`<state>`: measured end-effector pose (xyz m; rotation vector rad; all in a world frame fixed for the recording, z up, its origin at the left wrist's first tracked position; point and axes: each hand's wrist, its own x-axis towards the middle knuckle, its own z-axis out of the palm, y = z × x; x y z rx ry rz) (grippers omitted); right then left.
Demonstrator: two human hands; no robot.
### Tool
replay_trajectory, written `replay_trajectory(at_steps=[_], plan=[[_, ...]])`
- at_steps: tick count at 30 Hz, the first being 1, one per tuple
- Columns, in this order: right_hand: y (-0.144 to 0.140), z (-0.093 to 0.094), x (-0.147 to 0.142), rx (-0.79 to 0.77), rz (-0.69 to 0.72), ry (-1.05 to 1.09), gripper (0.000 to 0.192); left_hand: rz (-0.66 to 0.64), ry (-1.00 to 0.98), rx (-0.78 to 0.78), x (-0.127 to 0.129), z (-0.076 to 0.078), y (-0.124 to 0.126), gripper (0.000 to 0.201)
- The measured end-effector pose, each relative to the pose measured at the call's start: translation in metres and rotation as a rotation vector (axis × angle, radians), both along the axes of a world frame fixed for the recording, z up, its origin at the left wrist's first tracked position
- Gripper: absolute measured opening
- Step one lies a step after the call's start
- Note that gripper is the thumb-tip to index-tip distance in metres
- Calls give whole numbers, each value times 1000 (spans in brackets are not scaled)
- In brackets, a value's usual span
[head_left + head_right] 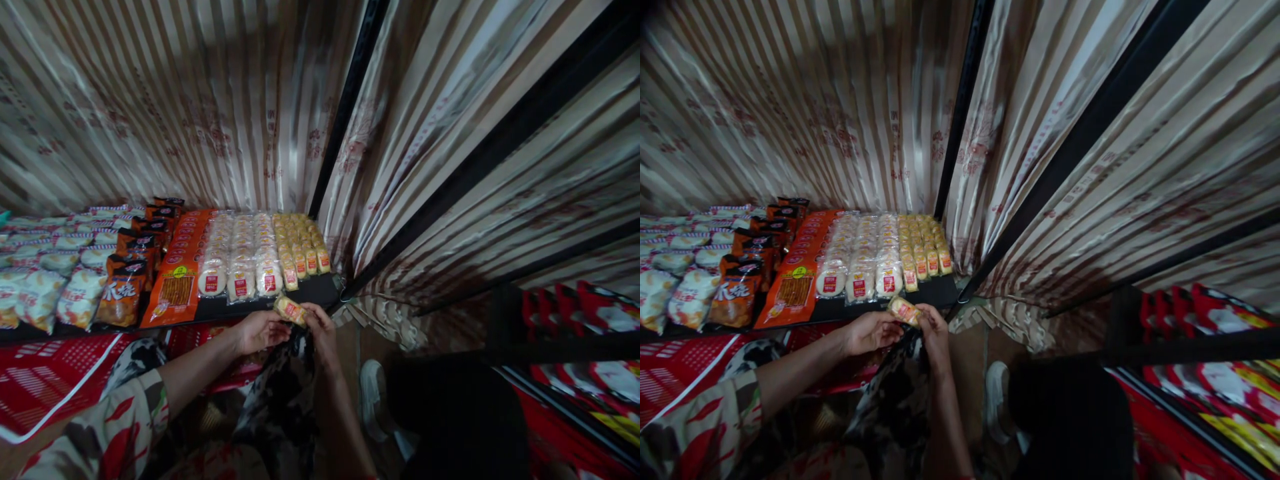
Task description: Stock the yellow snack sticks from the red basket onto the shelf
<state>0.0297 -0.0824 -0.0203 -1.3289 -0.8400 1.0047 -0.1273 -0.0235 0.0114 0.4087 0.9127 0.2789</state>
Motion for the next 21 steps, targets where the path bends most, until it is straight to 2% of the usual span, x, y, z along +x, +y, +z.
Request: replay_trajectory(at_steps=[3,8,10,15,18,21], plan=[[4,3,15,-6,4,-37,21,14,-14,3,3,5,1,19],[12,23,32,-8,138,-130,22,-17,-77,40,6,9,2,28],[16,32,36,11,208,-182,22,-76,-74,115,8,8,1,37],[25,43,41,26,306,-320,25,-156,-23,413,13,9,-4,39],[31,42,40,4,292,-294,38,-154,-17,487,18,11,-4,43],[38,32,37,23,165,-230,50,-81,2,512,25,12,-3,46]])
